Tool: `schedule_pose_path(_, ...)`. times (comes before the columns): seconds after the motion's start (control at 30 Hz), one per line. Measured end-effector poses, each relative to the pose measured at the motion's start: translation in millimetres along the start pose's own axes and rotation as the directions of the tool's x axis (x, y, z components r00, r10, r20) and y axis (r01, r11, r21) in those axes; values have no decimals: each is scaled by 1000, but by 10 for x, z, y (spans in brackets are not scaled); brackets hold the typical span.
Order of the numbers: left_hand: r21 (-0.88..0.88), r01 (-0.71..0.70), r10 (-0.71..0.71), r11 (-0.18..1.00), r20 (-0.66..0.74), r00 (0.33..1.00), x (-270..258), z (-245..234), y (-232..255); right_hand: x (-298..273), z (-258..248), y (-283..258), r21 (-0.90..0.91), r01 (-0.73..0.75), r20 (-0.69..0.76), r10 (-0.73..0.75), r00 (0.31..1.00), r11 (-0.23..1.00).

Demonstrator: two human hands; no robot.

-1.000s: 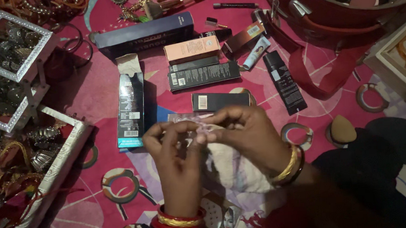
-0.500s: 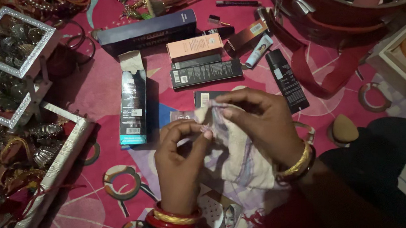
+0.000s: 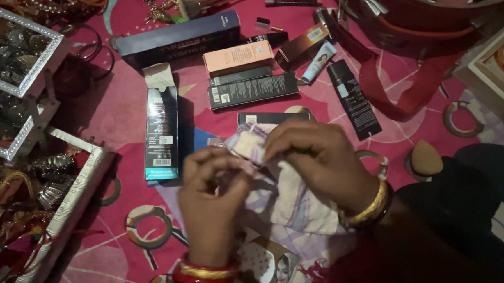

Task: The person wipes various pieces of jewelry and cosmetic product boxes with a cloth. They pick up items from a jewelry organizer and the floor, clean them, and place some into a red cosmetic bag.

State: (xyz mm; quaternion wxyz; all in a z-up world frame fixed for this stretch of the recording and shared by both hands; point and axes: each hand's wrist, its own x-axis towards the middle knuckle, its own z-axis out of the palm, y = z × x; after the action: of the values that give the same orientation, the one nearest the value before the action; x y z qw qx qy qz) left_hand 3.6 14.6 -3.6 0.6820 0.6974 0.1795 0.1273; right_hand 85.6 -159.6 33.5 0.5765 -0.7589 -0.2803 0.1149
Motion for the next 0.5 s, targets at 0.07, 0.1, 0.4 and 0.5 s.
schedule_pose_path(0.07,-113,16,-19,993,-28,999,10,-39,32,44,-56,-34,-154,-11,-56,2,998,988)
schedule_pose_path(0.1,-169,23,-30,985,-42,999,14,-57,49,65,-60,-62,-229,-19,-82,0,997,973)
schedule_pose_path(0.4,-544,244,-266,803,39,963,-81,75,9,-30,252,-45,313,-174,17,177,984,934)
schedule_pose_path(0.5,-548,143,-121,824,77,990,-89,48,-25,-26,237,-12,488,-343,28,379,925,802)
